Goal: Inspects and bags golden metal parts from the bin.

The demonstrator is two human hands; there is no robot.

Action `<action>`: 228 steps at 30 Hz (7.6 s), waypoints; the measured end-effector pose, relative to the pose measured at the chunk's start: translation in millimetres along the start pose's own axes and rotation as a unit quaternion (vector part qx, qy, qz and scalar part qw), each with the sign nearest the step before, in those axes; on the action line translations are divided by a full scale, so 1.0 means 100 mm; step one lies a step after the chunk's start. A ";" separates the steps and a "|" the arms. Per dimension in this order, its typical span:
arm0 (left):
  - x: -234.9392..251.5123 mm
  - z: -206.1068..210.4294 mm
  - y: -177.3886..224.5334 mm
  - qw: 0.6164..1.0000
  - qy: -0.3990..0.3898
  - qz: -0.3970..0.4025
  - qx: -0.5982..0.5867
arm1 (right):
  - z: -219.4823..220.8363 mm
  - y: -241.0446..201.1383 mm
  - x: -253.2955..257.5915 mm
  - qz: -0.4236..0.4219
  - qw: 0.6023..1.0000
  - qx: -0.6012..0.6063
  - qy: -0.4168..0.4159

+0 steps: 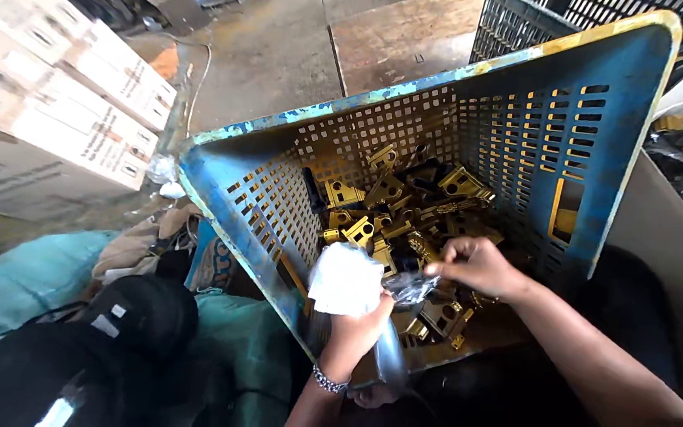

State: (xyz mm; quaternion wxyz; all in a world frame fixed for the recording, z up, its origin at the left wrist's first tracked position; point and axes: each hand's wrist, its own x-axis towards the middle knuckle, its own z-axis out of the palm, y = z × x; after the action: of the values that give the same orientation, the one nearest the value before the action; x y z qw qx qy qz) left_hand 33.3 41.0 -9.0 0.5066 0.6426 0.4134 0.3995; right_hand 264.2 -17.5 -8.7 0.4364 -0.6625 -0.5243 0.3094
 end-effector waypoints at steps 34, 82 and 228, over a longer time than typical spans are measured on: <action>0.06 0.10 0.36 0.976 0.042 -0.128 -0.174 | 0.51 -0.15 -0.23 -0.106 0.984 -0.141 -0.024; -0.02 -0.02 0.12 0.986 -0.144 -0.027 -0.074 | 0.43 -0.14 -0.21 -0.110 0.963 0.169 -0.176; 0.06 0.07 0.03 0.985 0.040 0.105 0.130 | -0.07 -0.24 -0.18 0.029 0.985 0.096 -0.140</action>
State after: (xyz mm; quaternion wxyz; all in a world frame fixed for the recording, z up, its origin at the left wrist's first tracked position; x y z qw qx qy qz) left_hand 42.5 43.6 -6.7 0.3569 0.7265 0.4120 0.4184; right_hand 254.9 -34.7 15.1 0.4111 -0.5830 -0.5283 0.4605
